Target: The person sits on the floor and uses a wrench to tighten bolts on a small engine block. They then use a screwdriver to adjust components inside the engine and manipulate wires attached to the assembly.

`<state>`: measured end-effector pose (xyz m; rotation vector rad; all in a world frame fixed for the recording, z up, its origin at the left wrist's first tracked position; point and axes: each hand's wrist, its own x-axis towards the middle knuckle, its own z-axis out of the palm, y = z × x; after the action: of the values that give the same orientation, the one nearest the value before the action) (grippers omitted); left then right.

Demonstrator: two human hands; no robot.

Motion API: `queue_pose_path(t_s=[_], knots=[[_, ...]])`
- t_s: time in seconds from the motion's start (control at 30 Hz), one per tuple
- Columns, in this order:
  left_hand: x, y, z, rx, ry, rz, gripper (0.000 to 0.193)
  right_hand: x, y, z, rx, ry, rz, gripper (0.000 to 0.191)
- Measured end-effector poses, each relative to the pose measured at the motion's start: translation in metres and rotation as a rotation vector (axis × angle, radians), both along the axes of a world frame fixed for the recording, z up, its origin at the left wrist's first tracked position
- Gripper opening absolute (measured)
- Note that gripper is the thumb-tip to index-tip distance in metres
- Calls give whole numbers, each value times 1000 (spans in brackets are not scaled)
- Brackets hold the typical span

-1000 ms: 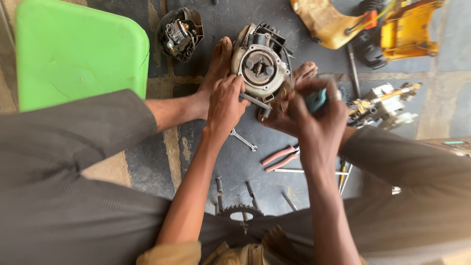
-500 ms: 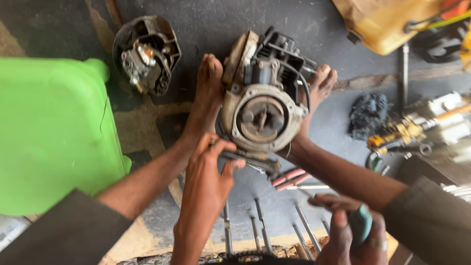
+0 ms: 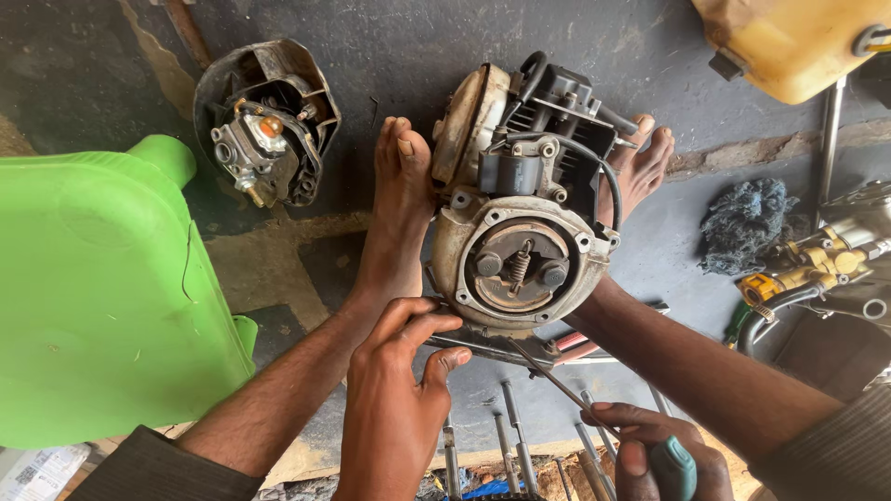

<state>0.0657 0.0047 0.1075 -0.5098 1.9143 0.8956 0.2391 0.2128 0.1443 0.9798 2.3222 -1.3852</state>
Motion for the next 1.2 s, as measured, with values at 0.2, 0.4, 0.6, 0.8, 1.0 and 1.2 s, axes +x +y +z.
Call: queue_pose_path(t_s=[0.2, 0.4, 0.6, 0.8, 1.0, 1.2], knots=[[-5, -1, 0, -40, -81, -8, 36, 1, -2, -2, 32, 73, 36, 24], [-8, 0, 1, -70, -109, -41, 35, 2, -9, 4, 49, 115, 44, 26], [-7, 1, 4, -85, -54, -36, 35, -3, -18, 1, 84, 163, 57, 29], [7, -5, 9, -21, 247, -194, 46, -17, -21, 22, 79, 95, 26, 20], [18, 10, -1, 172, 493, -394, 111, -44, -41, 43, 157, 394, -75, 17], [29, 11, -26, 55, 730, -501, 102, -57, -43, 66, 207, 143, 34, 17]])
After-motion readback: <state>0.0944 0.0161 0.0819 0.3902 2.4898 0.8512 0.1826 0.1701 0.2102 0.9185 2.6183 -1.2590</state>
